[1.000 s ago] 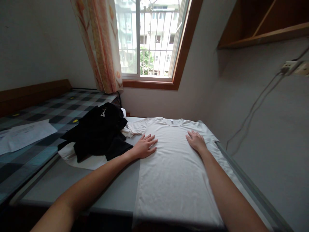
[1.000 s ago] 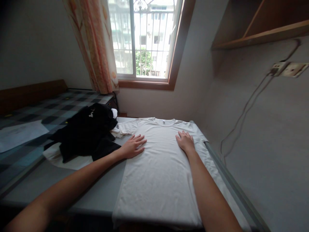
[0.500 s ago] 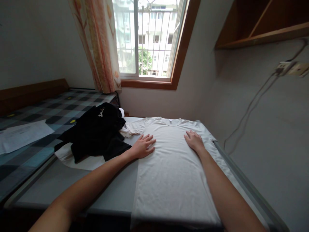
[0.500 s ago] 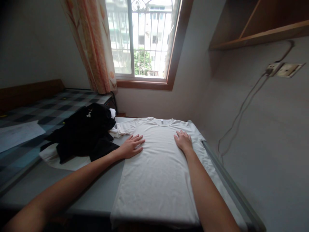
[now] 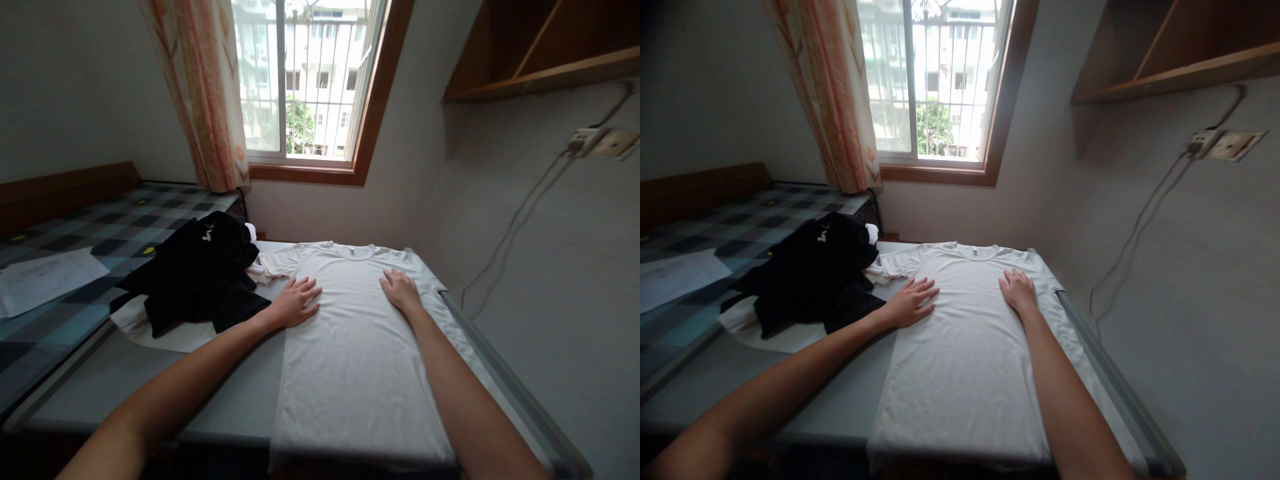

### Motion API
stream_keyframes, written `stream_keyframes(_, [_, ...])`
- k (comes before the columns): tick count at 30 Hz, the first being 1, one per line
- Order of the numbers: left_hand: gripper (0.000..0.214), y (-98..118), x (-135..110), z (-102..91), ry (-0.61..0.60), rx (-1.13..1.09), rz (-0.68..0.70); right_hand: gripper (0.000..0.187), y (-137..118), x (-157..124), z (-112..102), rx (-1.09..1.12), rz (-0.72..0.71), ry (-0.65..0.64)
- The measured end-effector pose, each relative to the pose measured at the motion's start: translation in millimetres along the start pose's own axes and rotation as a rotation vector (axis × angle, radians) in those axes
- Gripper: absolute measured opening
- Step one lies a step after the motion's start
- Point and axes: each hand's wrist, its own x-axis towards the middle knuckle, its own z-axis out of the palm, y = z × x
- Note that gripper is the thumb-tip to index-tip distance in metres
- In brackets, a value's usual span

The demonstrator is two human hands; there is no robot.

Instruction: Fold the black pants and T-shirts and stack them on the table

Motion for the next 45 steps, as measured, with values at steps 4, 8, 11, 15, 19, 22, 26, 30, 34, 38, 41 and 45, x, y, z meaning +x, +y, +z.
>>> stream_keyframes(4, [0.05, 1, 0, -0.8, -0.007, 0.006, -0.009, 0.051, 1, 0, 1, -0.007, 0.0, 0.007])
stream_keyframes(8, [0.05, 2, 0, -2.2, -0.018, 0.015, -0.007, 0.051, 1, 0, 2, -0.008, -0.008, 0.015])
stream_keyframes(11, [0.051, 2, 0, -2.8, -0.02, 0.015, -0.005, 0.052, 1, 1, 2, -0.012, -0.013, 0.02])
stream_keyframes(15, [0.05, 2, -1, -1.9, -0.007, 0.002, -0.001, 0.052, 1, 0, 2, -0.012, -0.009, 0.019])
stream_keyframes(19, [0.047, 0, 2, 0.6, 0.014, -0.025, -0.005, 0.051, 2, 1, 4, -0.008, -0.012, 0.036])
stream_keyframes(22, [0.045, -3, 8, -3.4, 0.021, -0.069, -0.016, 0.05, 3, 1, 5, -0.013, -0.033, 0.052])
stream_keyframes(26, [0.061, -12, 17, -33.9, 0.294, 0.042, -0.118, 0.051, 2, 1, 4, -0.014, -0.019, 0.041])
stream_keyframes(30, [0.073, -32, 12, -86.8, 0.631, 0.263, -0.36, 0.051, 0, 1, 1, -0.008, -0.016, 0.024])
stream_keyframes(34, [0.095, -66, -2, -123.8, 0.783, 0.35, -0.671, 0.05, -1, 0, -1, -0.008, -0.006, 0.021])
stream_keyframes(38, [0.094, -97, -10, -130.6, 0.797, 0.216, -0.92, 0.051, -2, 0, -1, -0.002, 0.004, 0.014])
stream_keyframes(41, [0.057, -110, -9, -128.8, 0.851, 0.104, -1.001, 0.05, -1, 0, -1, -0.004, 0.004, 0.02])
stream_keyframes(45, [0.048, -125, -12, -138.1, 1.021, -0.052, -1.044, 0.049, -1, -1, 0, -0.007, -0.007, 0.038])
